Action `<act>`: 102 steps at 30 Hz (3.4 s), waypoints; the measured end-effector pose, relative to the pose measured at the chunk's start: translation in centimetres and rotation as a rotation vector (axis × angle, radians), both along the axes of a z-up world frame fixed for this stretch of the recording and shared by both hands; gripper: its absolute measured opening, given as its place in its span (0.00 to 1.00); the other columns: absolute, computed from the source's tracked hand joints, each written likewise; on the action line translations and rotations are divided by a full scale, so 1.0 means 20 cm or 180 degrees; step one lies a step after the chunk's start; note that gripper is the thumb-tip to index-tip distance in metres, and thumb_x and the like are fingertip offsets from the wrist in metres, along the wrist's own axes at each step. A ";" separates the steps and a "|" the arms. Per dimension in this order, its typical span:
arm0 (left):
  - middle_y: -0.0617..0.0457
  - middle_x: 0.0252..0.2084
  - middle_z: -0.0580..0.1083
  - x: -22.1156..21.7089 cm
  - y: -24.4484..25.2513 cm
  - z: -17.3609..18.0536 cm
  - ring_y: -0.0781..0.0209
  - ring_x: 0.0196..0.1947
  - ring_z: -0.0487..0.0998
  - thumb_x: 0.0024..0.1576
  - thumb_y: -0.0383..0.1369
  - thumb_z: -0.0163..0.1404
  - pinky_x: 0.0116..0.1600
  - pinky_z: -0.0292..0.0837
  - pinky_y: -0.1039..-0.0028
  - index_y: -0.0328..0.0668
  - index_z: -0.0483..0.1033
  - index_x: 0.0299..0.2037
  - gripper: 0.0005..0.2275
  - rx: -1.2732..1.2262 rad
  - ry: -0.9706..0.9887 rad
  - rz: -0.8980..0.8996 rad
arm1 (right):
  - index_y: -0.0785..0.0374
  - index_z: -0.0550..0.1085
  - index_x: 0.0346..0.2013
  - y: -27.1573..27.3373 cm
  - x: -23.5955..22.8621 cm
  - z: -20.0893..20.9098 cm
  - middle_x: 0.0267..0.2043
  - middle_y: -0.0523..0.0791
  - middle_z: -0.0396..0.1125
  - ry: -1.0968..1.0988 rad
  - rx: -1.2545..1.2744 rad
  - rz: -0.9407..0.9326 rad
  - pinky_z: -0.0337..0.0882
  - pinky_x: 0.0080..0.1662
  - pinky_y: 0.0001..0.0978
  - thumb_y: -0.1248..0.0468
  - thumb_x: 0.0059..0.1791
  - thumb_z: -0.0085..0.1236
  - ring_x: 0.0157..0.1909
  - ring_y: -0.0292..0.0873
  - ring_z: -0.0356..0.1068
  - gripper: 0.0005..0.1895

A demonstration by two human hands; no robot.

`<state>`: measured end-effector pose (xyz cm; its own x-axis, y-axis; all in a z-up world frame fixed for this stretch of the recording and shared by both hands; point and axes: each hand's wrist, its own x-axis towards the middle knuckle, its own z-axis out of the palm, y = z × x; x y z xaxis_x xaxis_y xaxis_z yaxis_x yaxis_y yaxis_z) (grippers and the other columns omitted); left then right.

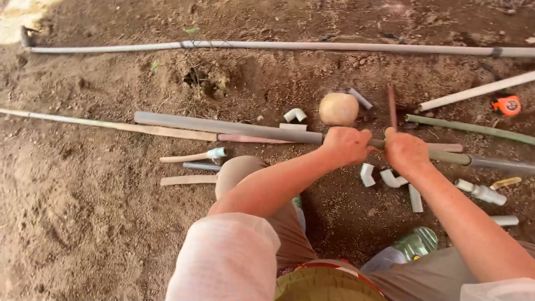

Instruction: A person sits on the ground and uses a hacksaw blade to cut a green hose, then attempts to fit the hose onto various PVC pipe segments and connectors.

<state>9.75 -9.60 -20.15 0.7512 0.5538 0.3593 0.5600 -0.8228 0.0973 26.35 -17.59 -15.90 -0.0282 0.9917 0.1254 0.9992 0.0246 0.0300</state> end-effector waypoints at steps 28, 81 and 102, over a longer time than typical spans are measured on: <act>0.53 0.33 0.73 -0.08 0.18 0.58 0.57 0.38 0.78 0.56 0.55 0.34 0.41 0.71 0.65 0.52 0.70 0.39 0.20 -0.1604 0.2362 0.0115 | 0.62 0.64 0.18 0.02 0.04 -0.05 0.14 0.52 0.62 0.0833 0.0382 -0.0158 0.64 0.22 0.41 0.74 0.42 0.46 0.18 0.55 0.65 0.09; 0.41 0.39 0.74 -0.30 0.49 0.53 0.43 0.47 0.75 0.55 0.58 0.35 0.51 0.67 0.58 0.49 0.71 0.49 0.26 -0.1413 0.1480 0.0483 | 0.63 0.67 0.21 0.05 0.49 -0.09 0.14 0.44 0.58 0.0394 -0.0498 -0.0805 0.56 0.27 0.38 0.69 0.45 0.50 0.15 0.45 0.57 0.07; 0.52 0.29 0.70 -0.13 0.20 0.38 0.57 0.34 0.77 0.60 0.54 0.33 0.40 0.72 0.65 0.52 0.68 0.38 0.18 -0.1507 0.1896 0.0142 | 0.66 0.67 0.32 -0.02 0.22 -0.09 0.18 0.50 0.65 0.0632 -0.0552 -0.0330 0.68 0.26 0.31 0.66 0.49 0.47 0.20 0.47 0.68 0.05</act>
